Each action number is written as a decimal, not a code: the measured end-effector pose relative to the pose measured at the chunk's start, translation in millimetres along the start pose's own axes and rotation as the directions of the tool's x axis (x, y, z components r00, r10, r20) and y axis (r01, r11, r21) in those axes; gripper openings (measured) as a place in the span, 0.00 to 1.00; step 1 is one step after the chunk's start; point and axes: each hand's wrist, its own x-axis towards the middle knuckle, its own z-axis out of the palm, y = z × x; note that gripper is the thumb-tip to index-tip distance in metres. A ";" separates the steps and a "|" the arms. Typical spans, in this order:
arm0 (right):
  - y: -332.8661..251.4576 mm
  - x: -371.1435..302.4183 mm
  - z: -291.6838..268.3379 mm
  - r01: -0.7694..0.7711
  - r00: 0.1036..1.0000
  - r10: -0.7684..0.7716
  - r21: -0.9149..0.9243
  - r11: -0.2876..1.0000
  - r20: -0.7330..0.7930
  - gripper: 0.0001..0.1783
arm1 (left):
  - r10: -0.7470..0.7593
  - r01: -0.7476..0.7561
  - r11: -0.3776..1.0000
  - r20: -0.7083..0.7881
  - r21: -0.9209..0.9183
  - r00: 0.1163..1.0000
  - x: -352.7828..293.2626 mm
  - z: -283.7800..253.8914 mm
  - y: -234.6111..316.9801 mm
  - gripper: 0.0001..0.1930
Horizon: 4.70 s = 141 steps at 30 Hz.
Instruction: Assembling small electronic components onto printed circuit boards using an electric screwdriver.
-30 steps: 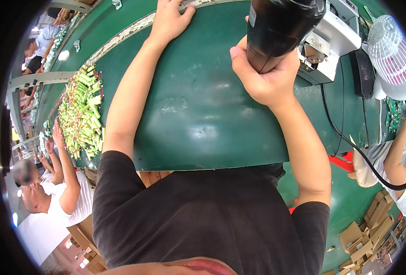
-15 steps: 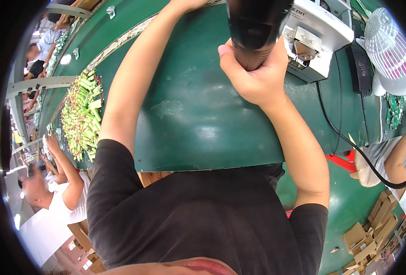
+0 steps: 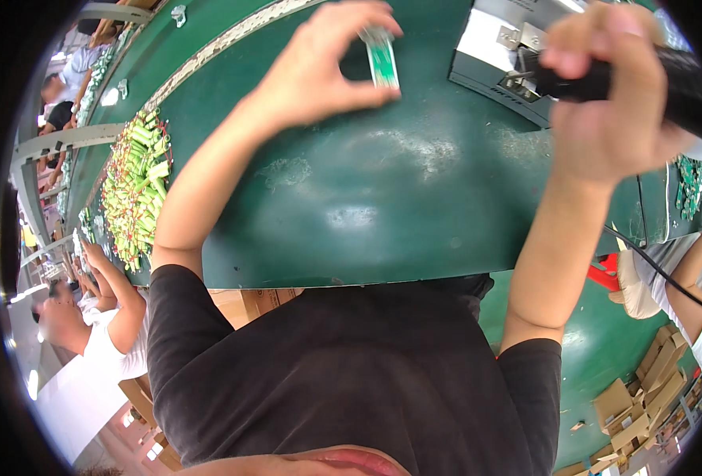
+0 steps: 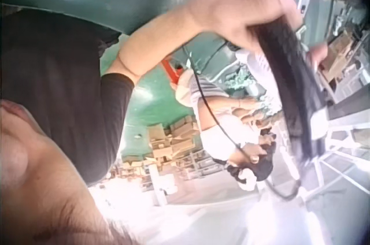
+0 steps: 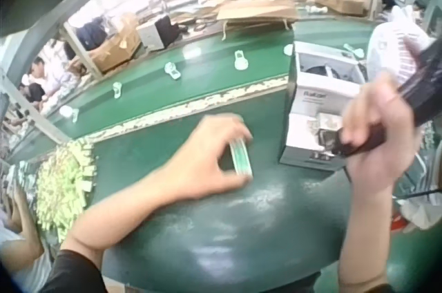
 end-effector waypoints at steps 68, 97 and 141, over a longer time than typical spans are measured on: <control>71.9 -64.0 63.1 -0.171 0.979 0.154 0.126 0.977 0.131 0.30 | -0.143 0.269 0.899 -0.350 0.346 0.926 37.5 -41.4 -142.7 0.22; 0.3 19.4 -40.6 0.000 0.999 0.008 -0.219 0.976 0.035 0.09 | 0.183 -0.174 0.967 0.030 -0.186 0.983 -39.2 30.3 18.2 0.10; 51.5 -35.0 29.0 -0.164 0.913 0.164 -0.030 0.986 0.375 0.10 | 0.036 -0.038 0.966 -0.012 -0.254 0.999 -52.7 36.0 37.2 0.10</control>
